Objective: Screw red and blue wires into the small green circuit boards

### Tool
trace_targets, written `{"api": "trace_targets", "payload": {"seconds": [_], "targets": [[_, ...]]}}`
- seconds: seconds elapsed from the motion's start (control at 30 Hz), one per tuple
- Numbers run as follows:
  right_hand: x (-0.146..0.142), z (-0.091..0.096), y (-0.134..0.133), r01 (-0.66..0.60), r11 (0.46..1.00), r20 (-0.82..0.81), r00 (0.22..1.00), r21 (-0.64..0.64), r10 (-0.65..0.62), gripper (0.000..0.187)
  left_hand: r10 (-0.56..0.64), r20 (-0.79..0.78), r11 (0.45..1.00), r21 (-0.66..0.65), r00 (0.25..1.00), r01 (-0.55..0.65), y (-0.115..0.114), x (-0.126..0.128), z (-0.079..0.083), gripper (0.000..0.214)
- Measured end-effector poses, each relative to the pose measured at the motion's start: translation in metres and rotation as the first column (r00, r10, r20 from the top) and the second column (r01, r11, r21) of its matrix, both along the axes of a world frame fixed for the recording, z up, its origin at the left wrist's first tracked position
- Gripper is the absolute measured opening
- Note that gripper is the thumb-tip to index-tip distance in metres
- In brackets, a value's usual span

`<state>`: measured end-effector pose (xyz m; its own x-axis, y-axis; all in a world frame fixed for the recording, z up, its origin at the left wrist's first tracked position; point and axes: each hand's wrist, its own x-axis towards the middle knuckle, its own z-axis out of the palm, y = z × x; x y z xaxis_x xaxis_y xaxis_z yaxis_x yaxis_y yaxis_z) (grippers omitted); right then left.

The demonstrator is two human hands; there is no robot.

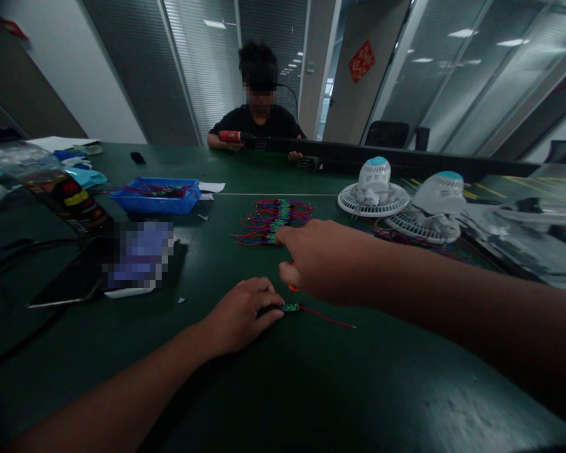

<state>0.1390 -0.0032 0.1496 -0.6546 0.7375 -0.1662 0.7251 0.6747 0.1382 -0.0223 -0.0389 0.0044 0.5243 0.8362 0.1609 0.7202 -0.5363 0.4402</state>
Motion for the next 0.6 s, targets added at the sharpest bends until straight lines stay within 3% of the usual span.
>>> {"api": "trace_targets", "payload": {"seconds": [0.33, 0.5, 0.6], "targets": [[-0.0008, 0.0031, -0.0006, 0.02, 0.999, -0.073, 0.997, -0.045, -0.023, 0.051, 0.005, 0.006, 1.0, -0.014, 1.0, -0.005, -0.001, -0.0004, 0.0011, 0.02], [-0.003, 0.0034, -0.0042, 0.002, 1.0, -0.056, 0.998, -0.023, -0.003, 0.034, -0.006, 0.012, 1.0, 0.004, 1.0, 0.006, -0.0003, -0.0008, -0.0017, 0.02], [-0.0025, 0.0021, -0.0059, 0.0, 1.0, -0.036, 0.999, 0.006, 0.0, 0.047, 0.004, 0.02, 1.0, 0.013, 1.0, -0.005, -0.0007, -0.0005, -0.0022, 0.019]]}}
